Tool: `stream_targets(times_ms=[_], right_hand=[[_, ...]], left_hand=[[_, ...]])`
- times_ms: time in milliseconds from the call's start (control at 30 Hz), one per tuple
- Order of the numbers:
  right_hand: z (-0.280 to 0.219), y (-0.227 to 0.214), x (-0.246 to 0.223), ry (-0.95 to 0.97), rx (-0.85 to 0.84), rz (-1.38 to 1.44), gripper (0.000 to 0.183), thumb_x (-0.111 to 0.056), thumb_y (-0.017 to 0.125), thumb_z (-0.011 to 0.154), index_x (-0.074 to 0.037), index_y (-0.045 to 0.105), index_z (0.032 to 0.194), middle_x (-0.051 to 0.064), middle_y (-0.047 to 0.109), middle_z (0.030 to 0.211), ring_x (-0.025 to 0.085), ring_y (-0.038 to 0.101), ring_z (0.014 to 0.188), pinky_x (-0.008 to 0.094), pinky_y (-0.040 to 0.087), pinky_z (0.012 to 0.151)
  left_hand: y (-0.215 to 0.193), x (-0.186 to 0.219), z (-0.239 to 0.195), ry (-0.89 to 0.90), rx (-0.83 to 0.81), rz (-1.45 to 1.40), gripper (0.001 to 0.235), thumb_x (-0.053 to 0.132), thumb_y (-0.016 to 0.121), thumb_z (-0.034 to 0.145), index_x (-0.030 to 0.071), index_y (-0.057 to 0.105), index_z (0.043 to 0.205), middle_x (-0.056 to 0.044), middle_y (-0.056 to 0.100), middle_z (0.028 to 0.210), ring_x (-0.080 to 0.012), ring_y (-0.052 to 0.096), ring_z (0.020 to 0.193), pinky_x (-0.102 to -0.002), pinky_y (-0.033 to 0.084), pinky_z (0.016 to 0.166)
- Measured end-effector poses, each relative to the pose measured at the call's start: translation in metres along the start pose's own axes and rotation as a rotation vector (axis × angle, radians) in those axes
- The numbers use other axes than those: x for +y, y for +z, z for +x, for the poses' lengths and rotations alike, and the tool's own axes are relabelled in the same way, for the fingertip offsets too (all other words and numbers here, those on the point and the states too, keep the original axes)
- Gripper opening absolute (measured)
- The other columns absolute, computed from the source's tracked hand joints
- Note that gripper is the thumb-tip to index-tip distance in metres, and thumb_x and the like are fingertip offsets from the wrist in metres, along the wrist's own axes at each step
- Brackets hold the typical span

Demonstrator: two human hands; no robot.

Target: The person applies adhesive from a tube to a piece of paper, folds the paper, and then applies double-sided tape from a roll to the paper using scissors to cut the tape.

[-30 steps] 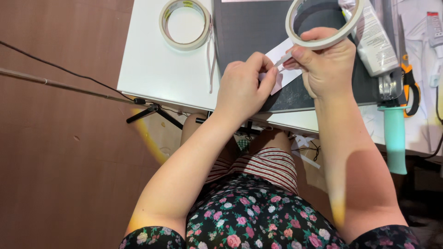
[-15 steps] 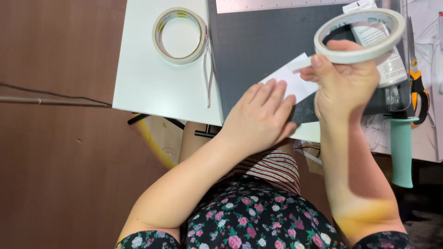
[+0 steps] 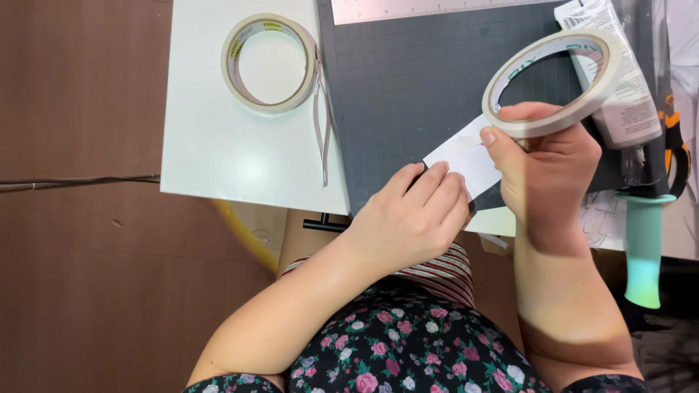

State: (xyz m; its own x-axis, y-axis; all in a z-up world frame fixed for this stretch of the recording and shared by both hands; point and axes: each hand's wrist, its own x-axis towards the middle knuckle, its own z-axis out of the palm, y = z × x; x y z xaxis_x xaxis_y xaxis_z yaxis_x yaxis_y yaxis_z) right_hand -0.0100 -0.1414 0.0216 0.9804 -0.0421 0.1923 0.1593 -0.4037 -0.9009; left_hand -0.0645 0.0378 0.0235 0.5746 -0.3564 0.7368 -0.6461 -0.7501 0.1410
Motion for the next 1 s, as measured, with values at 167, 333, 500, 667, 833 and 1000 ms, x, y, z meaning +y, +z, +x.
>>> stream_targets(times_ms=[167, 333, 500, 667, 833, 1000], right_hand=[[0.0007, -0.0004, 0.0045, 0.036, 0.019, 0.002, 0.022, 0.013, 0.082, 0.094, 0.003, 0.069, 0.108, 0.006, 0.059, 0.079, 0.009, 0.053, 0.068, 0.022, 0.042, 0.063], [0.0000, 0.0004, 0.0032, 0.073, 0.017, -0.037, 0.023, 0.012, 0.083, 0.093, 0.001, 0.069, 0.108, 0.005, 0.064, 0.085, 0.007, 0.052, 0.070, 0.021, 0.042, 0.063], [0.0004, 0.0029, 0.0041, 0.072, 0.015, -0.047, 0.024, 0.012, 0.084, 0.093, 0.000, 0.069, 0.108, 0.002, 0.061, 0.082, 0.006, 0.047, 0.069, 0.020, 0.037, 0.062], [0.0009, 0.0037, -0.0002, 0.045, 0.015, -0.033, 0.023, 0.014, 0.083, 0.094, 0.001, 0.069, 0.108, 0.003, 0.060, 0.080, 0.007, 0.050, 0.069, 0.021, 0.040, 0.063], [0.0024, -0.0011, 0.0014, 0.038, 0.009, 0.036, 0.022, 0.013, 0.082, 0.094, 0.003, 0.067, 0.108, 0.009, 0.061, 0.080, 0.012, 0.056, 0.067, 0.023, 0.045, 0.064], [0.0018, 0.0009, -0.0018, 0.042, -0.009, 0.009, 0.021, 0.012, 0.082, 0.095, 0.001, 0.069, 0.108, 0.004, 0.059, 0.080, 0.008, 0.050, 0.069, 0.021, 0.040, 0.065]], left_hand=[[-0.0007, -0.0022, 0.0018, -0.005, -0.013, -0.031, 0.012, 0.007, 0.061, 0.101, 0.004, 0.068, 0.091, -0.013, 0.069, 0.097, -0.0275, 0.068, 0.093, -0.036, 0.052, 0.075], [-0.0007, -0.0028, 0.0011, -0.019, -0.033, -0.038, 0.014, 0.008, 0.060, 0.102, 0.005, 0.069, 0.092, -0.012, 0.069, 0.098, -0.0267, 0.068, 0.093, -0.036, 0.052, 0.076], [-0.0015, -0.0039, 0.0026, -0.024, -0.024, -0.033, 0.015, 0.008, 0.060, 0.102, 0.006, 0.067, 0.089, -0.010, 0.067, 0.094, -0.0269, 0.065, 0.089, -0.035, 0.048, 0.073], [-0.0039, -0.0043, 0.0056, -0.033, -0.043, -0.014, 0.016, 0.007, 0.057, 0.102, 0.008, 0.064, 0.087, -0.012, 0.067, 0.098, -0.0252, 0.062, 0.085, -0.034, 0.046, 0.071], [-0.0034, -0.0032, 0.0056, -0.035, -0.036, 0.020, 0.015, 0.009, 0.058, 0.101, 0.008, 0.065, 0.088, -0.012, 0.070, 0.100, -0.0228, 0.065, 0.086, -0.032, 0.048, 0.073], [-0.0036, -0.0030, 0.0058, -0.037, -0.039, 0.019, 0.013, 0.009, 0.059, 0.101, 0.009, 0.065, 0.089, -0.011, 0.069, 0.100, -0.0228, 0.064, 0.086, -0.033, 0.048, 0.073]])
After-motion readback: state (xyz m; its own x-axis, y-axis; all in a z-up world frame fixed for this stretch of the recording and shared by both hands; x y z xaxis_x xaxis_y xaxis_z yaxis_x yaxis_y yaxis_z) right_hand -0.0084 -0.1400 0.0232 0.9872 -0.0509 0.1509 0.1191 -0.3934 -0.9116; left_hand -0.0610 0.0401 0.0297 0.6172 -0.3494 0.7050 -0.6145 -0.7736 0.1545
